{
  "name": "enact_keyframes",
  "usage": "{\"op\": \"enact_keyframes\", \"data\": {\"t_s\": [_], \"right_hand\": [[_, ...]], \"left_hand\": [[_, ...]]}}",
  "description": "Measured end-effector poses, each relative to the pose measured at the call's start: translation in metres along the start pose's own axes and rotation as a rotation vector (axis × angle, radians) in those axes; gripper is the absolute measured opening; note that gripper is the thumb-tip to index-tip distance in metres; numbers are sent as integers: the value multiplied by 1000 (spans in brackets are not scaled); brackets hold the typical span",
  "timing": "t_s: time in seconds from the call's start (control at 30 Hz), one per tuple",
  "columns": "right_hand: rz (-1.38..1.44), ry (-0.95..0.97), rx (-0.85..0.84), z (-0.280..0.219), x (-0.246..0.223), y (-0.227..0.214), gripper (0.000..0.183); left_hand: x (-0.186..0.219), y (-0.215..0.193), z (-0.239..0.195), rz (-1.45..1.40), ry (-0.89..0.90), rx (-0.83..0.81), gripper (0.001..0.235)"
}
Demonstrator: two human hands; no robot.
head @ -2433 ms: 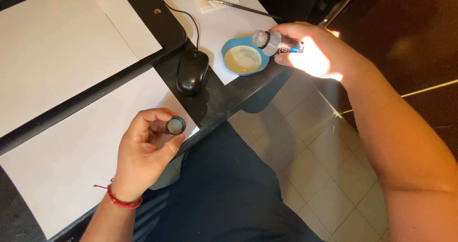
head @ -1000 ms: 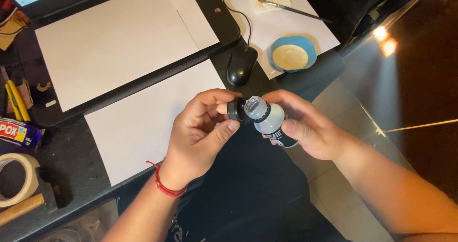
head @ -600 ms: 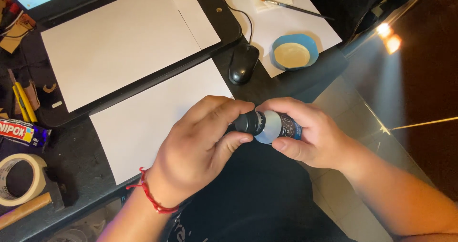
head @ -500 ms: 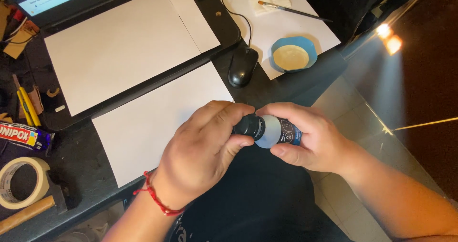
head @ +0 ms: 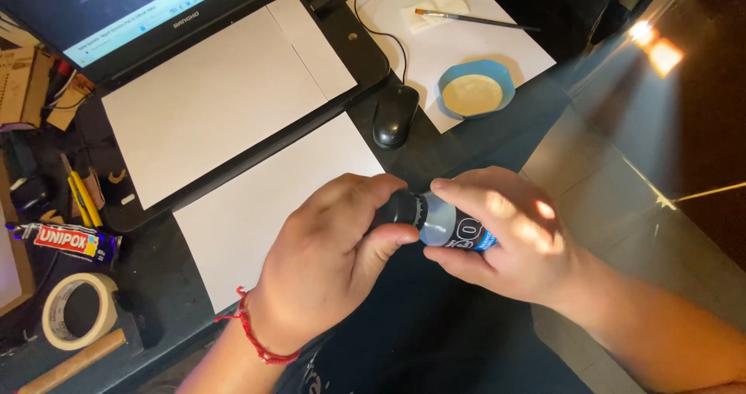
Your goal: Applying a liquid coating or glue to the edges and surfaces of a small laser-cut wooden box using a paintbrush.
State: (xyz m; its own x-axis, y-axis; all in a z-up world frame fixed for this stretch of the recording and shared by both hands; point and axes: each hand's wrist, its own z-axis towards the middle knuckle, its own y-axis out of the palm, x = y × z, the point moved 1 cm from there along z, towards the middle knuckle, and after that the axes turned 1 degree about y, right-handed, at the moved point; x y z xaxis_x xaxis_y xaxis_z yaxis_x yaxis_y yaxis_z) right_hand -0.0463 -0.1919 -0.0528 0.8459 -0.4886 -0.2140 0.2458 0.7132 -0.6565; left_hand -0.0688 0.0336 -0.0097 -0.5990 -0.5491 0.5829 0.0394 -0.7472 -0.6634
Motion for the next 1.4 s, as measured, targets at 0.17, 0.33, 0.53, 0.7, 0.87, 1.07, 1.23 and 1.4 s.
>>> {"op": "enact_keyframes", "data": {"t_s": [0.17, 0.33, 0.53, 0.7, 0.87, 1.07, 1.23, 1.4], "right_hand": [[1718, 686, -572, 8, 15, -6, 63], [2082, 757, -733, -9, -1, 18, 67], [658, 326, -201, -3, -15, 18, 50], [90, -41, 114, 0, -27, 26, 45], [579, 341, -221, -6, -42, 15, 52], [2030, 1129, -971, -51, -36, 41, 92], [2000, 600, -1121, -102, -26, 51, 47], [1560, 558, -905, 25, 0, 25, 82]], "left_hand": [[1, -7, -1, -147, 361, -160, 51], [4, -17, 6, -133, 481, -210, 38], [-6, -9, -5, 112, 27, -229, 72], [0, 0, -11, 434, -196, -131, 76], [8, 0, -16, 446, 20, -10, 58], [28, -1, -23, 180, 472, -6, 59], [14, -1, -27, 177, 689, -28, 38], [1, -36, -38, 210, 342, 131, 75]]}}
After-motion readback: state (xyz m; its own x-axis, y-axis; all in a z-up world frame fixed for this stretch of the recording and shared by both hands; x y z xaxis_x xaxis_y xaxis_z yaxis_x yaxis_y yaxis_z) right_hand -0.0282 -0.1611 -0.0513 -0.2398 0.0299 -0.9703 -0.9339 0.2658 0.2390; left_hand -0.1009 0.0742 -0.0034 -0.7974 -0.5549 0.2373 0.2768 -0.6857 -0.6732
